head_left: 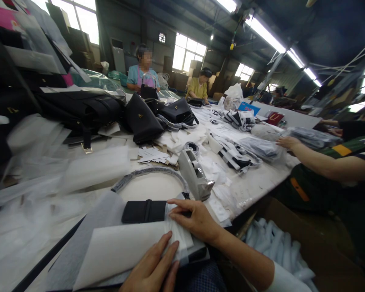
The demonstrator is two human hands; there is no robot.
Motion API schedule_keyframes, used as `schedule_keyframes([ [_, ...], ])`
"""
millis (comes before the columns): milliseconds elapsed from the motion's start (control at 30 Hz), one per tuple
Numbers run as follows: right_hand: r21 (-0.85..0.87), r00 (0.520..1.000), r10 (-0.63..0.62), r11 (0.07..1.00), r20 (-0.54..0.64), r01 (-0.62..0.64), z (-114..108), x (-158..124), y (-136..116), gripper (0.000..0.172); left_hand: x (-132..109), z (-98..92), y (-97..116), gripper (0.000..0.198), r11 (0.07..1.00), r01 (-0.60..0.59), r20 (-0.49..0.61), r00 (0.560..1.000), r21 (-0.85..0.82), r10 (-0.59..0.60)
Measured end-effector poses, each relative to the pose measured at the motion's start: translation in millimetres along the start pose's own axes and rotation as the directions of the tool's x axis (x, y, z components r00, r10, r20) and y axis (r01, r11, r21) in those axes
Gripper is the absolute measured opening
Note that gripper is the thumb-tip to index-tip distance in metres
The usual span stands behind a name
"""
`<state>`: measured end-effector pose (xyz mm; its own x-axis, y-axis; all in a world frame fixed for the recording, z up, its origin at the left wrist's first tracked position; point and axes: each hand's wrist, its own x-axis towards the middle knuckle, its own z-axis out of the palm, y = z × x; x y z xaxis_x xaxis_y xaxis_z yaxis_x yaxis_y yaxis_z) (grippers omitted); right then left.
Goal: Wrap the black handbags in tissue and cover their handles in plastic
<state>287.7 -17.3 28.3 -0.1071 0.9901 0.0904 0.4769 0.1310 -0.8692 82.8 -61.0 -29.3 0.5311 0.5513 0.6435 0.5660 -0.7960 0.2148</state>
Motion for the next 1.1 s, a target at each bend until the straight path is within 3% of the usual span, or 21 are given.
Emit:
schedule_keyframes([
  [200, 0.018, 1.000, -0.007, 1.000, 0.028, 0.007, 3.2, -1.1, 6.3, 0.040, 1.5, 1.6, -4.9, 0.032, 0.996, -0.084, 0.011, 0.996, 0.001, 0.084],
  [433, -0.087, 1.000, 0.009, 0.996, 0.022, -0.007, 5.6, 1.3, 9.0, 0.043, 6.0, -1.8, -7.4, 0.031, 0.971, -0.229, 0.074, 0.972, 0.071, 0.224],
  [733, -0.471, 0.998, -0.063, 0.880, 0.000, 0.056, 7.2, 10.2, 12.6, 0.041, 7.9, -2.6, -3.8, 0.040, 0.940, -0.292, 0.257, 0.935, 0.175, 0.243],
  [833, -0.496, 0.997, -0.079, 0.866, -0.021, 0.058, 9.1, 13.8, 13.8, 0.037, 8.3, -1.4, -1.5, 0.047, 0.930, -0.292, 0.264, 0.937, 0.222, 0.231],
  [933, -0.418, 0.992, -0.124, 0.903, -0.027, 0.102, 4.9, 13.6, 13.4, 0.032, 8.3, -1.2, 0.8, 0.052, 0.924, -0.283, 0.251, 0.943, 0.258, 0.219],
  [1000, -0.323, 0.982, -0.175, 0.936, -0.076, 0.142, -7.4, 9.0, 11.4, 0.027, 7.0, -0.2, 1.5, 0.052, 0.917, -0.287, 0.240, 0.945, 0.277, 0.223],
  [1100, -0.260, 0.924, -0.198, 0.959, -0.327, 0.114, -43.0, -1.8, 9.1, 0.023, 4.2, 2.5, 1.3, 0.050, 0.918, -0.280, 0.192, 0.954, 0.281, 0.233],
])
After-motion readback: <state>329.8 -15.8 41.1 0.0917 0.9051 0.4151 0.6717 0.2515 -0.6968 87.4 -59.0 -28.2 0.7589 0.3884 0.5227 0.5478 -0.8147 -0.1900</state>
